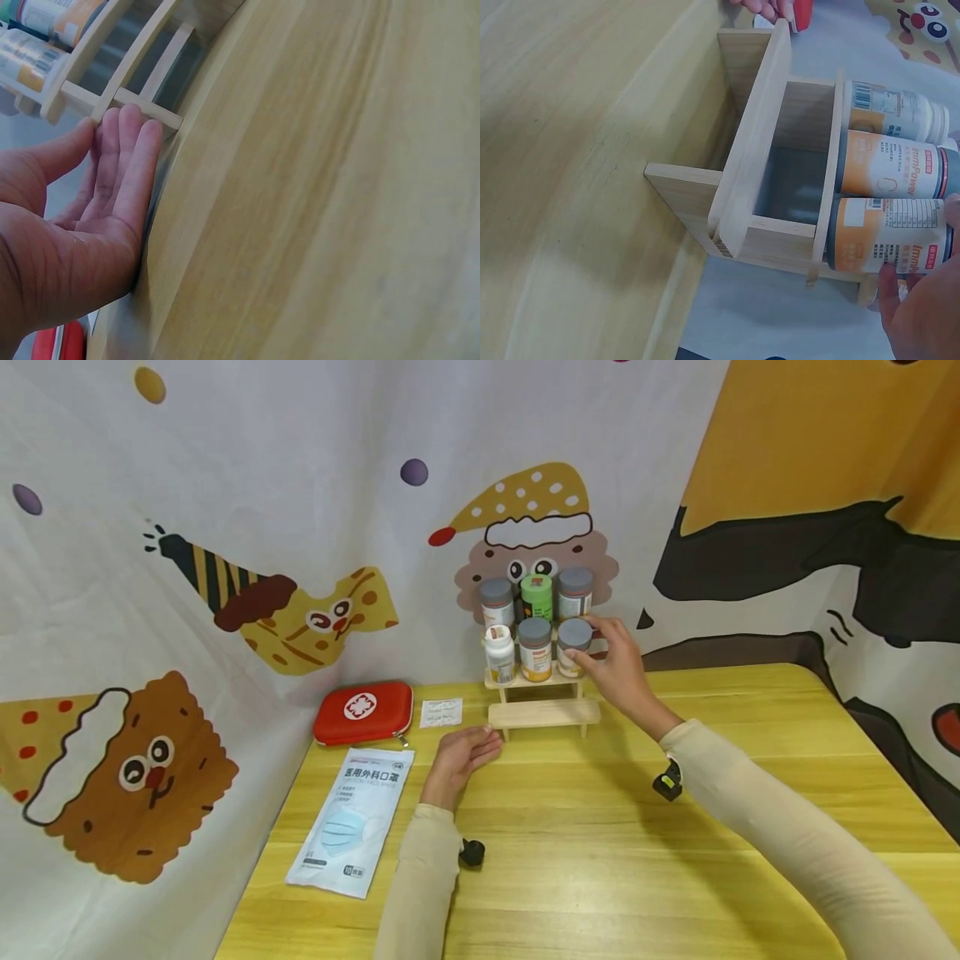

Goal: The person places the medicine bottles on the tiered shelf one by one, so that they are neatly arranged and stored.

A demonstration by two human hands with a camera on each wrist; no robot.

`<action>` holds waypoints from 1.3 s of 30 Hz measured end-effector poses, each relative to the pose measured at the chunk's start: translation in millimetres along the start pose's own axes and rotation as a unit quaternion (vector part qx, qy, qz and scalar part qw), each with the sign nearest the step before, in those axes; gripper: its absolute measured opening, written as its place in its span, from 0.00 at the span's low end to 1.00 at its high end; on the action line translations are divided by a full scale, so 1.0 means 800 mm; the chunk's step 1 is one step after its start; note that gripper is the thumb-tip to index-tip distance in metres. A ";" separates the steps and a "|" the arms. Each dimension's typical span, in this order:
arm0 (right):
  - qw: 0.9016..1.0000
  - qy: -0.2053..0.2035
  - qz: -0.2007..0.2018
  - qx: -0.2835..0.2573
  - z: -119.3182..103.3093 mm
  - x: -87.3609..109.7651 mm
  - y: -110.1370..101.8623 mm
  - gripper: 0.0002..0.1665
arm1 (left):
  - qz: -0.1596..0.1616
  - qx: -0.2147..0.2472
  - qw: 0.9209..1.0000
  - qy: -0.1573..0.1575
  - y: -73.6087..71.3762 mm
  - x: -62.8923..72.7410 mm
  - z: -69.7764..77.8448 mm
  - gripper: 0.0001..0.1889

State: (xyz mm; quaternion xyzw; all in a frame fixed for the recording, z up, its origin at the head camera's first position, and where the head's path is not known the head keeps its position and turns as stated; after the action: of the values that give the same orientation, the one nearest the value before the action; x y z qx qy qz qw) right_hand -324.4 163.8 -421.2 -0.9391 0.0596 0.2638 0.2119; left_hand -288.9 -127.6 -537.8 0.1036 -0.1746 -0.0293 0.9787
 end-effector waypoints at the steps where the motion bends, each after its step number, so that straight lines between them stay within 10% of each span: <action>1: 1.000 0.001 0.001 0.004 0.000 0.000 0.001 0.37 | -0.001 -0.001 1.000 0.000 0.000 0.000 0.000 0.18; 39: 0.998 0.012 0.037 0.045 0.005 -0.002 0.018 0.37 | 0.001 0.009 1.000 0.001 0.006 0.001 0.001 0.18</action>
State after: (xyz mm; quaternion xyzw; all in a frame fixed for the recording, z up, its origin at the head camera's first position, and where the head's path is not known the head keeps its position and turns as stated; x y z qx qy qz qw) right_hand -331.3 152.9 -428.7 -0.9288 0.1085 0.2575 0.2432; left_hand -288.0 -123.3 -535.7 0.1121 -0.1737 -0.0268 0.9780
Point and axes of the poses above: each hand's wrist, its own x-axis away from the middle knuckle, its own y-axis out of the palm, z = x × y, the point moved 1 cm from there along -x, towards the middle knuckle, and after that the axes turned 6 degrees about -x, right-handed, at the moved point
